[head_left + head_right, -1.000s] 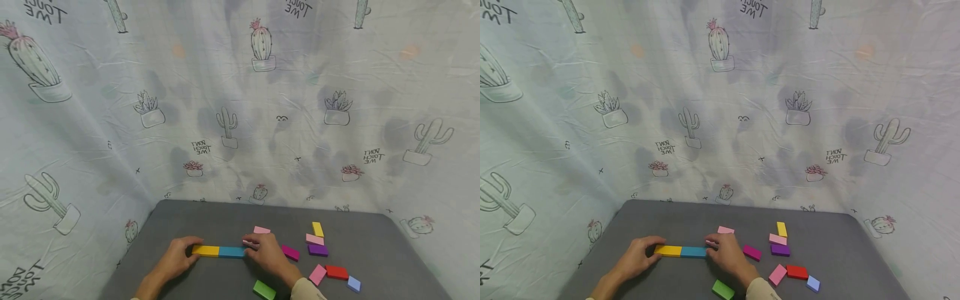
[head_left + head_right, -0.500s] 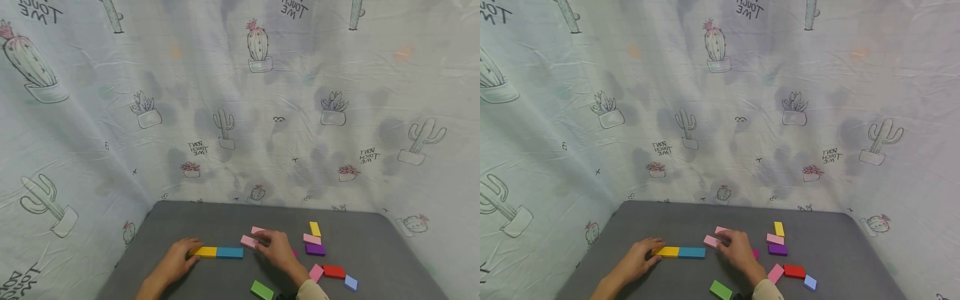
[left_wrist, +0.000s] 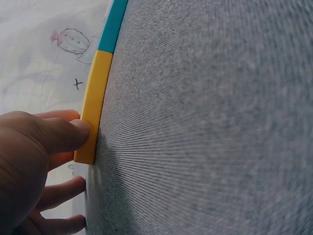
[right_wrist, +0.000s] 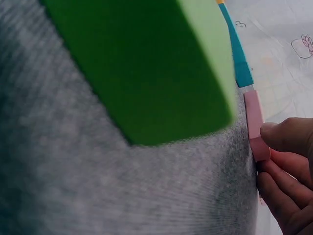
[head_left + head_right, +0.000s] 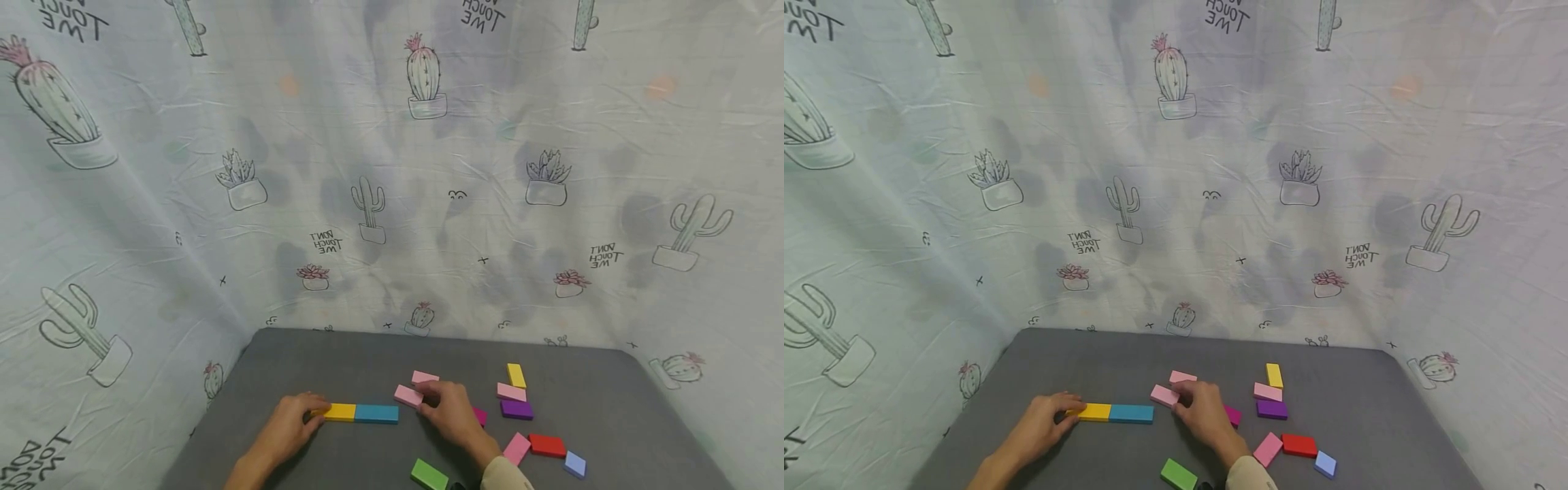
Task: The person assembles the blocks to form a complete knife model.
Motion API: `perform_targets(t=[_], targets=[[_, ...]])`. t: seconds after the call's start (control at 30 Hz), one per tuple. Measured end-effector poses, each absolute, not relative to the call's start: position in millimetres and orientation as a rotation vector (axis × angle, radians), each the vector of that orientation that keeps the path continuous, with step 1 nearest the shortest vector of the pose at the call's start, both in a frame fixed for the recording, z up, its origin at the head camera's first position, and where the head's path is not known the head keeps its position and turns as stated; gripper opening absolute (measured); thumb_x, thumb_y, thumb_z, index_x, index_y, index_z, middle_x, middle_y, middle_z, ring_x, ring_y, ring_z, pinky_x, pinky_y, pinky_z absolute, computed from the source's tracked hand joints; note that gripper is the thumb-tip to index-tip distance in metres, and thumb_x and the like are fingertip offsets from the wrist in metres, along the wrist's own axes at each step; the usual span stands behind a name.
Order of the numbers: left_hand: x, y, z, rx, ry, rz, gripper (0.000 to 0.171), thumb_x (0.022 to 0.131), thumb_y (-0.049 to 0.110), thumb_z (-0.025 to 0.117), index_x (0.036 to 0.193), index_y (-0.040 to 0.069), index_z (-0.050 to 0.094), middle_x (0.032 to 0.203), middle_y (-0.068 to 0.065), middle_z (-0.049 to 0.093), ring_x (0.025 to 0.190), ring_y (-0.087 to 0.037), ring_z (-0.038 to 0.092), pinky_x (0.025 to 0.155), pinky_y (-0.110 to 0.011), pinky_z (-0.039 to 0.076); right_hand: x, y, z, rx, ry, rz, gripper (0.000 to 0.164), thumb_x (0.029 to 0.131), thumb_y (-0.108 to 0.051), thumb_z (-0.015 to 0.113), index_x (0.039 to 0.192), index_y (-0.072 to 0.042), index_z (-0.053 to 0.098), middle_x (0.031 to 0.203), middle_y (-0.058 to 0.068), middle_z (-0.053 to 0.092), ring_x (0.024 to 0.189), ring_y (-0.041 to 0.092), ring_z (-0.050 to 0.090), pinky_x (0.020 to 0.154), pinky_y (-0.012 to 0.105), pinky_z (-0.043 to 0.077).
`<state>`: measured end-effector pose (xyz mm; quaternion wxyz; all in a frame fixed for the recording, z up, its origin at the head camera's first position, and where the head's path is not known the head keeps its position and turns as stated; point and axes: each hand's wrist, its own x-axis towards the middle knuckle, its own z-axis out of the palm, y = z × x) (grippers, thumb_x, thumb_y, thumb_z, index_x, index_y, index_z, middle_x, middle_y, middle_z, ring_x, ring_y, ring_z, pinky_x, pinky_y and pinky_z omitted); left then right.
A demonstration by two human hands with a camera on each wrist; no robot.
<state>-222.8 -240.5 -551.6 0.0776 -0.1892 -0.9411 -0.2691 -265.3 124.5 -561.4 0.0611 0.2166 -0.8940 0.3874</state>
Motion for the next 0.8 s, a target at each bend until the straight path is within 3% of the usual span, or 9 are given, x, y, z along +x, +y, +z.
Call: perform_targets(t=[0.5,0.8], targets=[[-222.5,-236.1,-551.2,-0.442,-2.832,-0.88,0.024,0.087,0.002,0.09,0.107,0.013,0.089,0.116,-0.01,0.084,0.12,-0.046,0.075,0.103,-0.061,0.062,-268.6,125.6,-566.2,0.666,-2.659,1.158,0.032,0.092,-0.004,0.085,0.123,-0.008,0.083,0.115,0.001,0.084,0.107,0.018,0.079,0.095,0.047,0.068],[-222.9,-234.4,-550.5,-0.417,-2.835,-0.911,0.022,0.087,0.004,0.09,0.106,0.014,0.089,0.116,-0.011,0.084,0.123,-0.05,0.073,0.104,-0.064,0.061,-254.2,147.2,-552.8,0.523,-2.629,1.229,0.027,0.094,-0.005,0.084,0.12,-0.013,0.085,0.114,-0.002,0.084,0.106,0.016,0.08,0.093,0.038,0.07]])
